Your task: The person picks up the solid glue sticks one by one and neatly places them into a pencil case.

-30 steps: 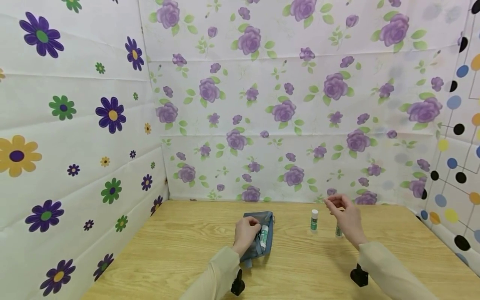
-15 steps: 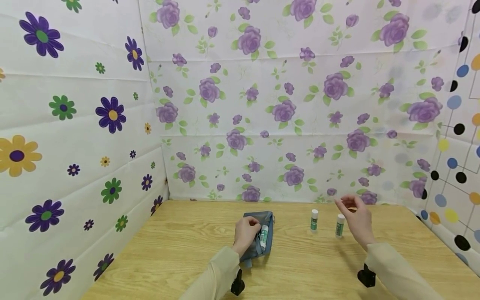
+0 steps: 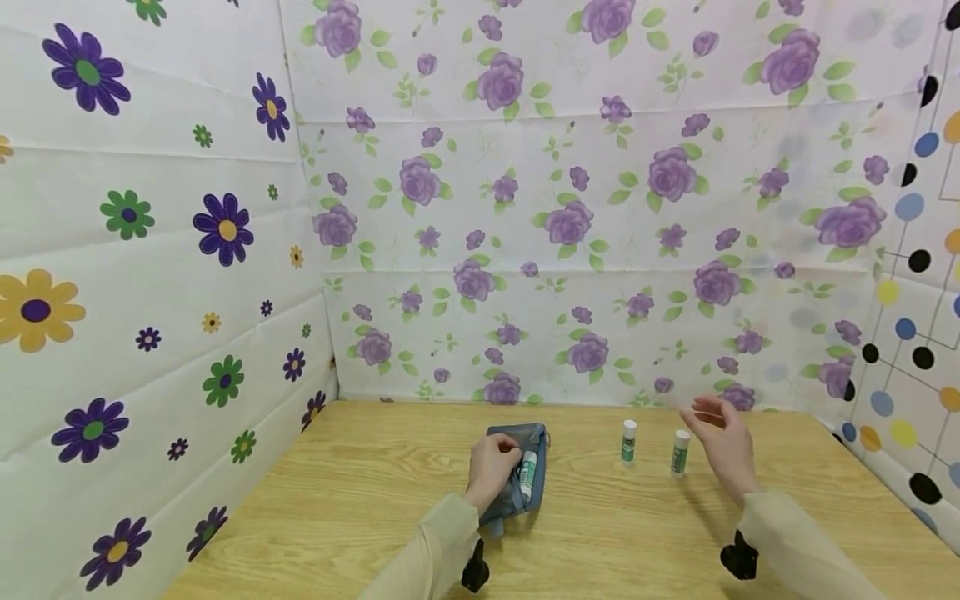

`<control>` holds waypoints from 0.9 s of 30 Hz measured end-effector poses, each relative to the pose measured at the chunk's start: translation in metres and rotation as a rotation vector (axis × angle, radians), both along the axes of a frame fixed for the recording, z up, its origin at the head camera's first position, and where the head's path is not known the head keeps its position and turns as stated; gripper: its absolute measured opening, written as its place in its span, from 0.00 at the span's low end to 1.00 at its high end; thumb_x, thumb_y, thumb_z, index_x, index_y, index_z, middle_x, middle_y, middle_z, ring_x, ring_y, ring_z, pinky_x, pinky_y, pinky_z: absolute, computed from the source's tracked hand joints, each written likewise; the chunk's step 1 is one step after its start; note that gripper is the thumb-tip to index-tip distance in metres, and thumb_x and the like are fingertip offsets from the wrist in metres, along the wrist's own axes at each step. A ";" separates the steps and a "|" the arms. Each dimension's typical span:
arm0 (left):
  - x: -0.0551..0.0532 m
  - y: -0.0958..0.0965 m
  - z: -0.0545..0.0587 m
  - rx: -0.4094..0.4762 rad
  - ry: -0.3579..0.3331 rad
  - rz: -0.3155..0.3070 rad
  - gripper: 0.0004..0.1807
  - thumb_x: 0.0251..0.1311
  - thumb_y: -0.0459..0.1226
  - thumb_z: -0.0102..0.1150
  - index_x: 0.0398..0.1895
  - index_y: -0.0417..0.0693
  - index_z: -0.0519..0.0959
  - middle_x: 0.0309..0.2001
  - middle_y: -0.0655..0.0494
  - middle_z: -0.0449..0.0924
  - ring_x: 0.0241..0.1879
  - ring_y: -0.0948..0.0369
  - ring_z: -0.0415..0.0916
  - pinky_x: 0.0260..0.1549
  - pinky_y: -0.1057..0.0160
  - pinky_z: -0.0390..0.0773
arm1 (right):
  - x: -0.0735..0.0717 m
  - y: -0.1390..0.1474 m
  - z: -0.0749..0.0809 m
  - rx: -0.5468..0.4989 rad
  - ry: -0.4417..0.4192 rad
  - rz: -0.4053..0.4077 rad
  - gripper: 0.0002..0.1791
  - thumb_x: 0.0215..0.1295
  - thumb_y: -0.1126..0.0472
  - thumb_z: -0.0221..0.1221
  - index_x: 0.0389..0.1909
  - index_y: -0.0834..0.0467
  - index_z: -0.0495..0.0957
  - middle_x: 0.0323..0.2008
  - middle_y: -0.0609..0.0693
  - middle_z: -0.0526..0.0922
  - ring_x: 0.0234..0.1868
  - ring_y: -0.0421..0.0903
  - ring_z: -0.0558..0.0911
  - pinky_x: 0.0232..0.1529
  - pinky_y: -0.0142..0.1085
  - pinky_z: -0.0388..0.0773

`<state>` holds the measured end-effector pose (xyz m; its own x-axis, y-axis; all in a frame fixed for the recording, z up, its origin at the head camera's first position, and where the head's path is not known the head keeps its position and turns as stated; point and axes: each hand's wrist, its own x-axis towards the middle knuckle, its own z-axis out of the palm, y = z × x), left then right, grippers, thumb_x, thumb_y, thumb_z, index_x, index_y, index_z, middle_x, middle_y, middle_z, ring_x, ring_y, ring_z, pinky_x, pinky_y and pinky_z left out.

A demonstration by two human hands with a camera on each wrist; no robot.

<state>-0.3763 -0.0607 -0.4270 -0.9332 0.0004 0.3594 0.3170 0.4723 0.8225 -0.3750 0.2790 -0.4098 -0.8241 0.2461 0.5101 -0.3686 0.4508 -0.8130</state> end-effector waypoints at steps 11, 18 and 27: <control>0.001 -0.001 0.000 0.003 -0.001 0.002 0.03 0.54 0.29 0.57 0.30 0.38 0.80 0.25 0.57 0.74 0.23 0.62 0.69 0.22 0.61 0.70 | -0.001 0.006 -0.008 -0.041 -0.078 0.061 0.37 0.61 0.47 0.56 0.63 0.65 0.57 0.57 0.62 0.64 0.55 0.60 0.64 0.45 0.45 0.64; 0.001 -0.001 -0.001 0.001 0.007 0.009 0.03 0.53 0.29 0.57 0.30 0.38 0.80 0.25 0.57 0.74 0.22 0.62 0.69 0.22 0.62 0.70 | 0.001 0.009 -0.015 -0.065 -0.104 0.074 0.37 0.61 0.49 0.56 0.63 0.66 0.56 0.57 0.63 0.63 0.55 0.60 0.64 0.43 0.33 0.65; 0.003 -0.002 -0.001 0.019 0.062 -0.008 0.04 0.54 0.30 0.56 0.28 0.40 0.80 0.25 0.58 0.73 0.22 0.62 0.69 0.21 0.62 0.70 | 0.003 0.010 -0.022 -0.131 -0.105 0.165 0.37 0.61 0.52 0.57 0.63 0.67 0.52 0.58 0.65 0.59 0.56 0.63 0.60 0.37 0.22 0.67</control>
<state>-0.3736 -0.0630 -0.4280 -0.9092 0.0004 0.4165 0.3713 0.4536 0.8101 -0.3717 0.2887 -0.4319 -0.9056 0.1619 0.3921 -0.3390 0.2796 -0.8983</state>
